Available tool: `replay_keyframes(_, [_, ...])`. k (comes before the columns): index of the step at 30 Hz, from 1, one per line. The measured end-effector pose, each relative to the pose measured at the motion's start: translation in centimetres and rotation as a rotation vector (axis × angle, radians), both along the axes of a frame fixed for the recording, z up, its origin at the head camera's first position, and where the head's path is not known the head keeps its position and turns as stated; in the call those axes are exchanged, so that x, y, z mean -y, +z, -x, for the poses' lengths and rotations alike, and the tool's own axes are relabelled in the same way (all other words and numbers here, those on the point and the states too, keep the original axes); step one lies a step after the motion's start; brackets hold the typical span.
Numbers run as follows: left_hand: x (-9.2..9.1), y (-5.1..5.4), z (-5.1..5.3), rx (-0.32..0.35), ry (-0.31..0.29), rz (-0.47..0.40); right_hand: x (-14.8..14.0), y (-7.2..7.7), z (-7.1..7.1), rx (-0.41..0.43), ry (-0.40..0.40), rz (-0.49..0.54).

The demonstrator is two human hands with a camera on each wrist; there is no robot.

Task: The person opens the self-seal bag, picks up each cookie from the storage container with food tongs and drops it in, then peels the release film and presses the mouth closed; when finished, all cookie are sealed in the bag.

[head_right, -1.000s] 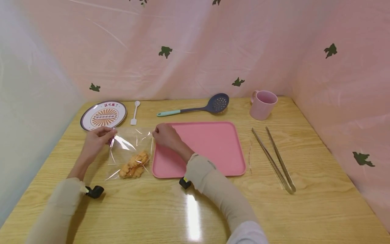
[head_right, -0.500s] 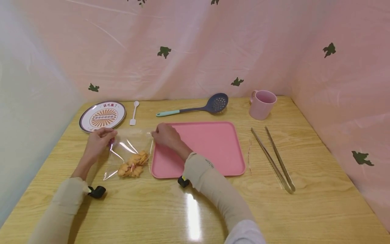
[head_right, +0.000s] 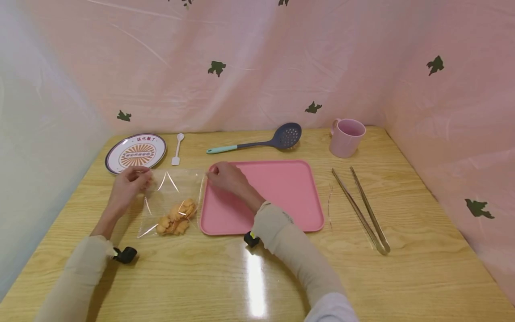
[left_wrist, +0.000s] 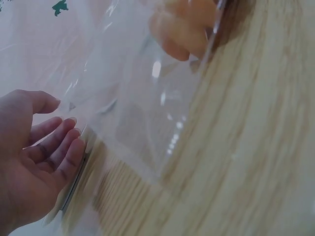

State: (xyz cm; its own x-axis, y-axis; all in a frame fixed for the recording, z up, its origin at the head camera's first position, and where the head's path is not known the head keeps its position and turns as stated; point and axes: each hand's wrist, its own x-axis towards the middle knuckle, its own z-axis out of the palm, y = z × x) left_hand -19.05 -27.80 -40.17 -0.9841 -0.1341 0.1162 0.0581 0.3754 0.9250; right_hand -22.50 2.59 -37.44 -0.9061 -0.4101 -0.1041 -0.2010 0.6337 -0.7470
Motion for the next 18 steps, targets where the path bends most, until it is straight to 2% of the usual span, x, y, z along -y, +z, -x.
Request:
replay_keyframes(4, [0.1,0.1,-0.2,-0.047,0.021,0.059,-0.9,0.3,-0.1,0.016,-0.009,0.005])
replay_keyframes(10, [0.0,0.7,-0.7,-0.085,0.046,0.125,-2.9,0.5,0.1,0.014,-0.033,-0.008])
replay_keyframes(18, [0.3,1.9,-1.1,-0.155,0.034,0.136,-7.1,1.1,0.1,-0.021,-0.075,-0.016])
